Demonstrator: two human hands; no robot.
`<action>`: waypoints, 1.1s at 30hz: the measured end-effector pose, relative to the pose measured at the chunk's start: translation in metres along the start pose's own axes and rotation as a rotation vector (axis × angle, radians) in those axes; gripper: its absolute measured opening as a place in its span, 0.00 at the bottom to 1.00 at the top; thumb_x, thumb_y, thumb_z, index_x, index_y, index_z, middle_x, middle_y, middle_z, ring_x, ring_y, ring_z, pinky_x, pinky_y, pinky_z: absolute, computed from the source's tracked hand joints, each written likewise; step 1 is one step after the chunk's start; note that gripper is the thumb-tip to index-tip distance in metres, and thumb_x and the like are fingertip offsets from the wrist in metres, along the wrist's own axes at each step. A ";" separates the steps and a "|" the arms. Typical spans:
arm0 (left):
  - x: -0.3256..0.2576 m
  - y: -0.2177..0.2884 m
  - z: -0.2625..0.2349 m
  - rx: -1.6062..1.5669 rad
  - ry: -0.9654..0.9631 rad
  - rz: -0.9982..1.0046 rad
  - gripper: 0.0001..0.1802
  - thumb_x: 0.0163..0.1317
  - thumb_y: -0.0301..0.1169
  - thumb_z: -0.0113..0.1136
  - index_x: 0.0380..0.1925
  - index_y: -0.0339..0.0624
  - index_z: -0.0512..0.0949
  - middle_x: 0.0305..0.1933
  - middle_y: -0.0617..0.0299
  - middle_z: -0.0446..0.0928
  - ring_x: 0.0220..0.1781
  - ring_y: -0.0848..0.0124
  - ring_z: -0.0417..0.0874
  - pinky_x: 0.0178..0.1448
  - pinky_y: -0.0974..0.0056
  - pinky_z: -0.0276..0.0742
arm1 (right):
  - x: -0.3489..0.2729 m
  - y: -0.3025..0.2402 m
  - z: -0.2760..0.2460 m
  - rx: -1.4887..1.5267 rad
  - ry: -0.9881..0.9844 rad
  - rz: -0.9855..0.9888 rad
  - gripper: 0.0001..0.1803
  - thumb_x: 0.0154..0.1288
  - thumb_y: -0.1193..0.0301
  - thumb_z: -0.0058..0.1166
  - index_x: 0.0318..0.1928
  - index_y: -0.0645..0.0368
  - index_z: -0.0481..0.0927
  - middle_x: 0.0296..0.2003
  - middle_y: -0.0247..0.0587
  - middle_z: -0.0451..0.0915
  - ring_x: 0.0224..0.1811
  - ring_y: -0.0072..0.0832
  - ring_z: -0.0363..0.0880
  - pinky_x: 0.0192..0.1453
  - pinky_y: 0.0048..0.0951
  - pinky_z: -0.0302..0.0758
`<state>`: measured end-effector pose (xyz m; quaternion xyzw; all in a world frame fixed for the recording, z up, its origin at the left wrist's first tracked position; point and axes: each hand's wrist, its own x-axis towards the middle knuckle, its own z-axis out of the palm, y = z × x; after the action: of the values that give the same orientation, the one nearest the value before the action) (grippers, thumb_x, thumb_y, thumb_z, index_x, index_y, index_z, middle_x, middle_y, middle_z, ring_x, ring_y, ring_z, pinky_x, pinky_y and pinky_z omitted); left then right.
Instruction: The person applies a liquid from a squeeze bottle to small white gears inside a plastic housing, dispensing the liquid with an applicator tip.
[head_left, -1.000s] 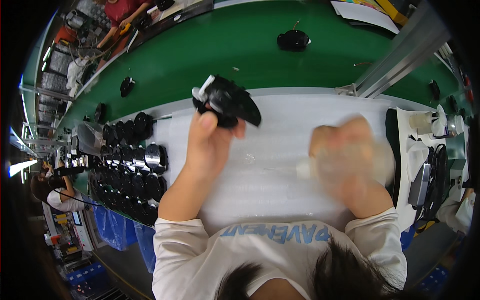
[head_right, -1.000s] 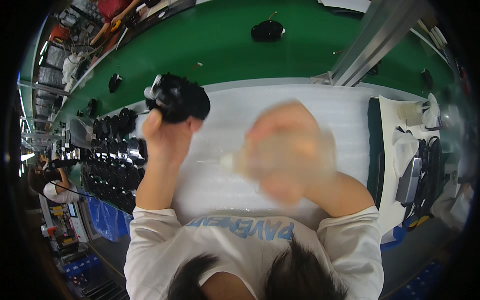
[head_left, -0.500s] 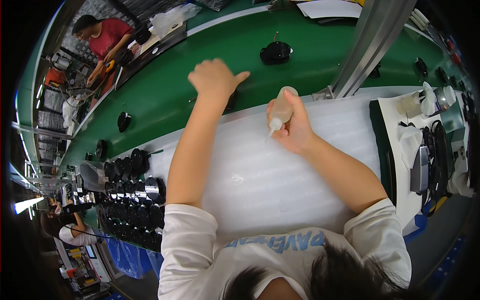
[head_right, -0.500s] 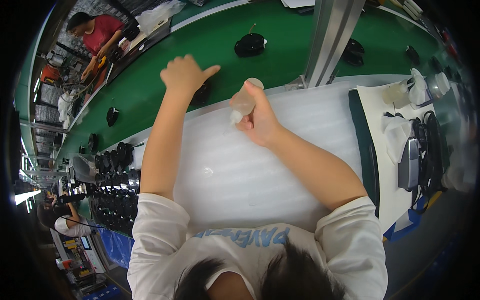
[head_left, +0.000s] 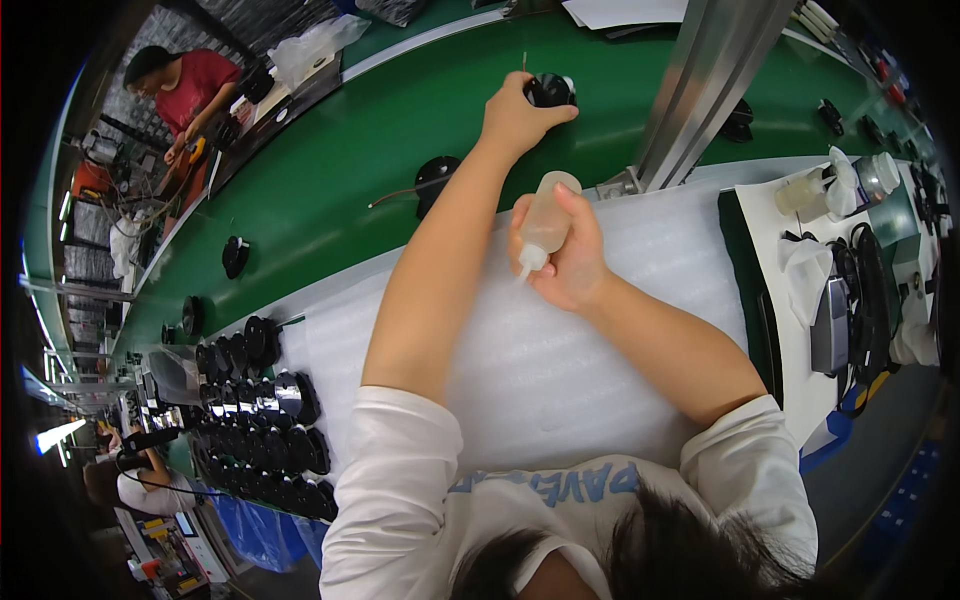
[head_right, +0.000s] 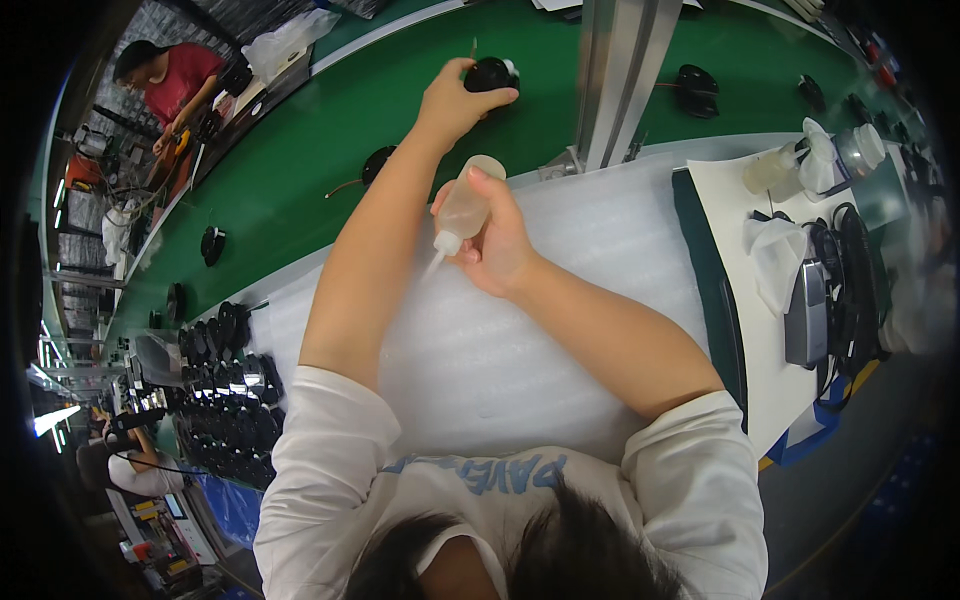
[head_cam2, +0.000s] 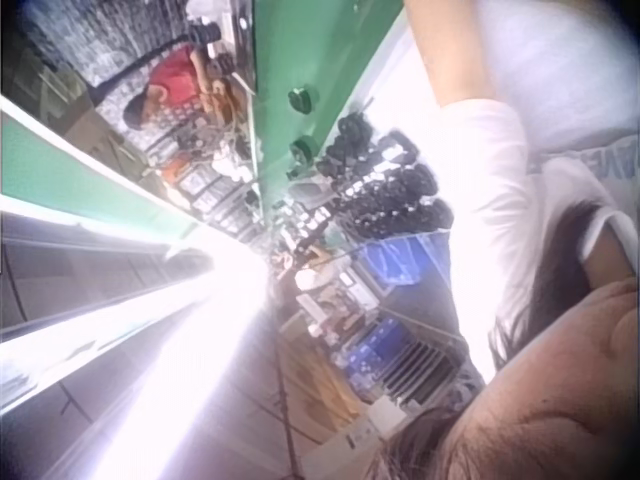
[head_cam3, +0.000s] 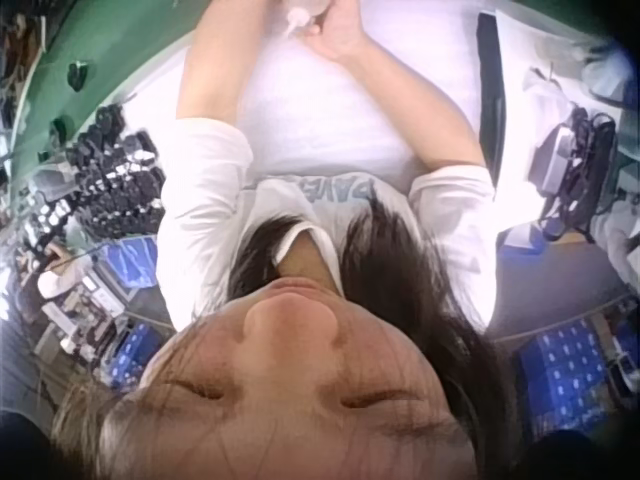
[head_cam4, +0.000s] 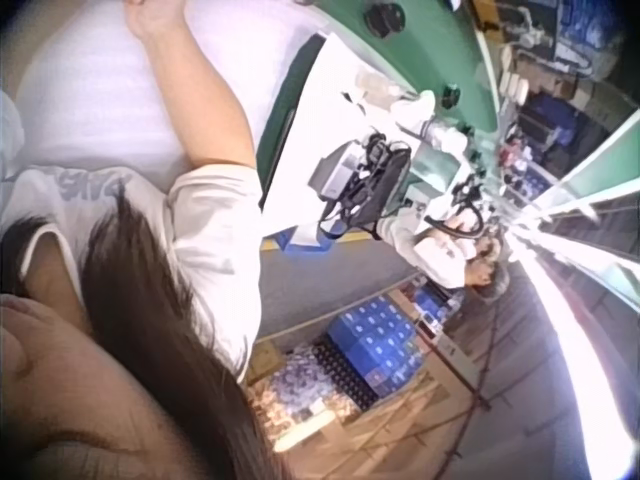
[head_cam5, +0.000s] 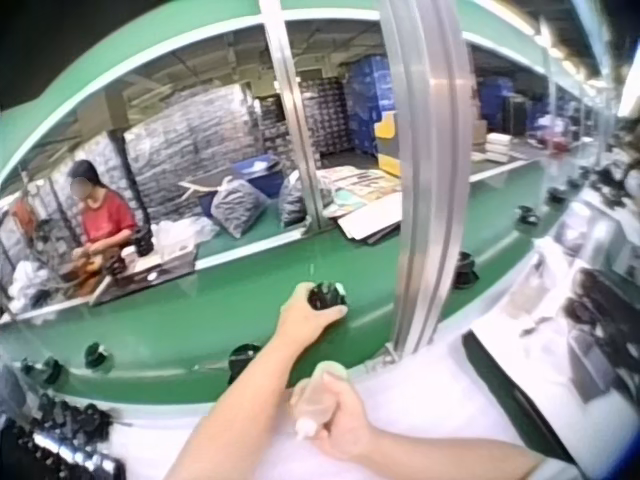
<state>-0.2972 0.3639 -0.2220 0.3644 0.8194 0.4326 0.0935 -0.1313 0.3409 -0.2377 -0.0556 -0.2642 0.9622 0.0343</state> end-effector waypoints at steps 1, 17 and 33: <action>-0.009 -0.002 -0.010 -0.135 0.080 0.028 0.42 0.31 0.40 0.70 0.48 0.34 0.62 0.39 0.46 0.75 0.40 0.60 0.78 0.46 0.64 0.73 | 0.000 0.002 0.004 -0.032 -0.035 -0.023 0.25 0.53 0.45 0.44 0.24 0.56 0.71 0.15 0.29 0.65 0.11 0.16 0.53 0.15 0.18 0.49; -0.210 0.017 -0.093 -0.180 0.356 0.729 0.35 0.42 0.27 0.67 0.51 0.38 0.59 0.41 0.49 0.70 0.39 0.64 0.75 0.47 0.61 0.72 | -0.076 -0.033 0.074 -0.524 -0.285 -0.710 0.33 0.46 0.54 0.62 0.41 0.65 0.63 0.23 0.37 0.71 0.17 0.20 0.68 0.20 0.21 0.67; -0.217 0.041 -0.103 -0.333 -0.095 0.773 0.17 0.43 0.30 0.48 0.32 0.26 0.69 0.33 0.42 0.72 0.29 0.55 0.70 0.38 0.56 0.68 | -0.091 -0.043 0.079 -1.291 -0.521 -1.228 0.26 0.48 0.51 0.59 0.41 0.52 0.64 0.25 0.39 0.69 0.20 0.27 0.66 0.21 0.24 0.58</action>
<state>-0.1689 0.1650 -0.1625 0.6443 0.5359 0.5452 0.0196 -0.0490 0.3290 -0.1403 0.3038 -0.7313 0.4236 0.4398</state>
